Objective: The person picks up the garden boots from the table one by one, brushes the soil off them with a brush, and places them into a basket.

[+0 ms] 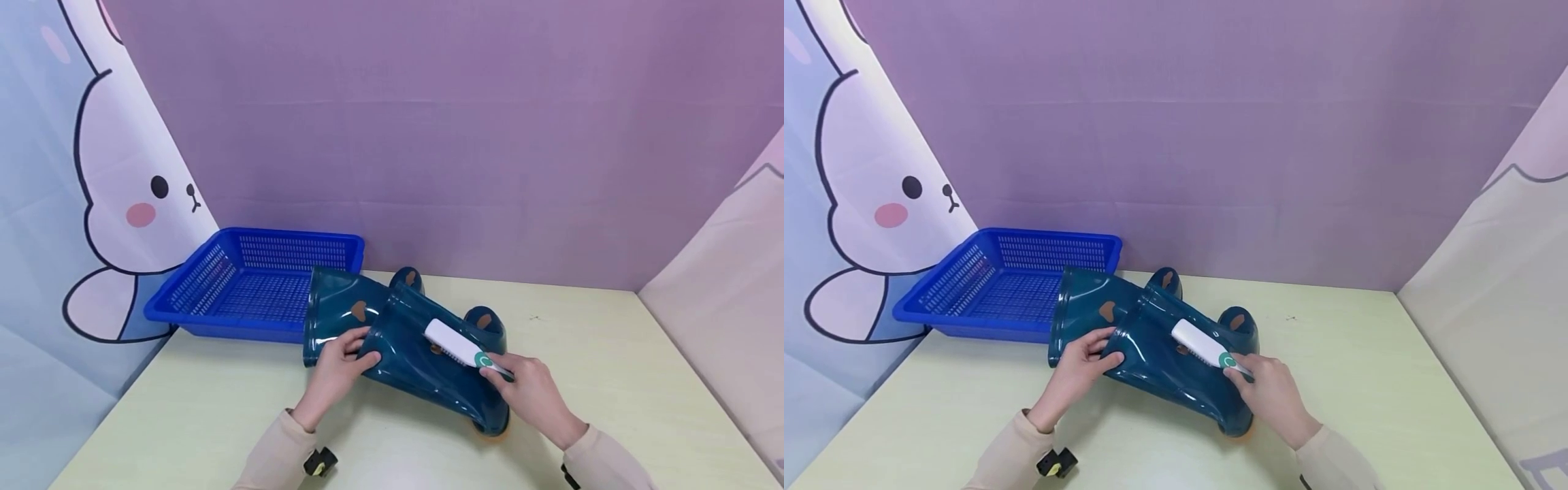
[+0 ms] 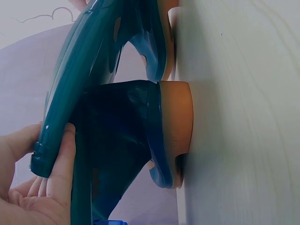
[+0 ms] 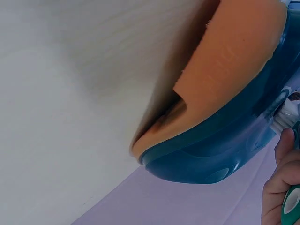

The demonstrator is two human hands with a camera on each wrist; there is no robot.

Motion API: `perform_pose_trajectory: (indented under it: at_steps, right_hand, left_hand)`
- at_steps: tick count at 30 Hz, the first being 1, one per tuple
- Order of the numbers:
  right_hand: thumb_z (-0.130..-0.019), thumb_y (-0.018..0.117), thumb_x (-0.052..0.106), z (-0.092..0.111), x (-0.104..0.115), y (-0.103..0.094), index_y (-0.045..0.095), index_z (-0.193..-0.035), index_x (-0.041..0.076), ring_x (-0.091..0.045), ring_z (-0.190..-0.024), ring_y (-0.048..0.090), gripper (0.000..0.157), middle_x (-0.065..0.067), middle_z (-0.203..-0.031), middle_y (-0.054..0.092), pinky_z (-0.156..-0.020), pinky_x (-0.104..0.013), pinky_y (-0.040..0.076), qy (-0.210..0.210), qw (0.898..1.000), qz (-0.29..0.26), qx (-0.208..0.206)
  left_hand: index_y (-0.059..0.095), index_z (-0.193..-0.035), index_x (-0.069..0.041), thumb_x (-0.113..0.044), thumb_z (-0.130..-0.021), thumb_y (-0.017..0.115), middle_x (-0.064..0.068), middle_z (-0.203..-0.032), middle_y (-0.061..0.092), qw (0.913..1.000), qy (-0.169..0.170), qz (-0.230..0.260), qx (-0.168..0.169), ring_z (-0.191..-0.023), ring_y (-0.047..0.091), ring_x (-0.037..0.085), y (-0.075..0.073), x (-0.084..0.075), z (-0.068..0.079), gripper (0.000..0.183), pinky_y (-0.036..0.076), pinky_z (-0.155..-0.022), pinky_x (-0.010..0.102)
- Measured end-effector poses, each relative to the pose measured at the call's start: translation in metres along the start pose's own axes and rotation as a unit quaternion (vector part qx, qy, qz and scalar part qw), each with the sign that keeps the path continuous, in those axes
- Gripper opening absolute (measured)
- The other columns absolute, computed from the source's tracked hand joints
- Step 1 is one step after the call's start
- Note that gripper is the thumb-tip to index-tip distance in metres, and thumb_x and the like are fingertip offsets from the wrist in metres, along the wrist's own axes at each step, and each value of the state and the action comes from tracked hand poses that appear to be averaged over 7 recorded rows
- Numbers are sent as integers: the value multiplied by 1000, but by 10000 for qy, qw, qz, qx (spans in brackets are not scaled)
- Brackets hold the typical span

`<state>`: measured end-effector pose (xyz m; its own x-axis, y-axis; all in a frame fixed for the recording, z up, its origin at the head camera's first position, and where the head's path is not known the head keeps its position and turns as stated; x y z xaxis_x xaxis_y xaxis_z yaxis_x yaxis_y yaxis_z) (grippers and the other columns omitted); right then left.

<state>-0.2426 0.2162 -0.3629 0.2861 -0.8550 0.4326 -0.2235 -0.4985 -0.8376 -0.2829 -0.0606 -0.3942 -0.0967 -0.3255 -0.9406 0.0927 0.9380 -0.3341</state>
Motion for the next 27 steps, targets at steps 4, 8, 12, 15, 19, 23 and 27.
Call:
perform_pose_trajectory:
  at_steps: [4,8,12,15,19,23,27]
  right_hand:
    - [-76,73,14,2,-1,-1,71,-99,3,-9,-68,60,25,-11,-93,71,-54,-20,43,-59,9999,-8,-91]
    - [-77,73,12,0,0,-3,71,-100,0,-10,-68,59,26,-13,-94,70,-51,-17,41,-34,9996,-253,-91]
    - [-78,72,11,-4,2,-5,69,-102,-1,-13,-72,62,27,-15,-97,69,-52,-16,44,73,9987,-495,-68]
    - [-79,71,12,-5,5,-2,69,-104,-1,-13,-74,63,29,-14,-98,69,-54,-16,45,125,9985,-532,34]
    - [-78,72,15,-7,10,4,70,-103,0,-17,-78,65,29,-13,-97,70,-60,-24,51,78,9989,-460,-4]
    - [-77,73,16,-10,16,8,70,-101,-1,-23,-85,67,29,-14,-97,70,-69,-36,54,-51,9990,-405,-178]
    - [-77,73,16,-10,18,9,70,-101,0,-24,-84,67,29,-13,-97,70,-69,-38,53,-95,9993,-289,-193]
  left_hand:
    - [54,-126,-7,-24,-83,67,14,-112,64,10000,-3,-27,-36,-96,64,23,-1,-1,0,48,52,-83,40]
    - [54,-126,-7,-24,-83,67,15,-113,63,10000,-24,-53,-67,-98,63,25,-1,-1,1,48,51,-84,41]
    - [54,-126,-7,-24,-83,67,15,-113,63,10000,-56,-40,-46,-97,63,24,0,0,1,49,51,-84,41]
    - [53,-127,-8,-25,-83,68,15,-114,63,10000,-63,-22,-30,-97,63,24,1,1,0,49,51,-84,40]
    - [53,-127,-8,-25,-83,67,15,-113,63,10000,-71,14,-24,-96,64,23,2,1,0,49,52,-83,39]
    - [54,-127,-7,-24,-83,67,14,-113,63,10000,-76,13,-54,-95,64,23,1,1,0,48,52,-82,38]
    - [54,-127,-8,-22,-83,67,14,-112,64,9999,-77,29,-78,-94,64,23,0,2,-1,48,52,-82,38]
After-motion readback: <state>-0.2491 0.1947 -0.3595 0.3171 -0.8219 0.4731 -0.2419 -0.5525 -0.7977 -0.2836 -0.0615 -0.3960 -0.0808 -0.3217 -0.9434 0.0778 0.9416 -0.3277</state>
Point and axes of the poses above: each hand's wrist, its own z-axis away from the middle knuckle, its own y-axis out of the palm, x = y × z, the point moved 7 cm from there along -z, towards the middle knuckle
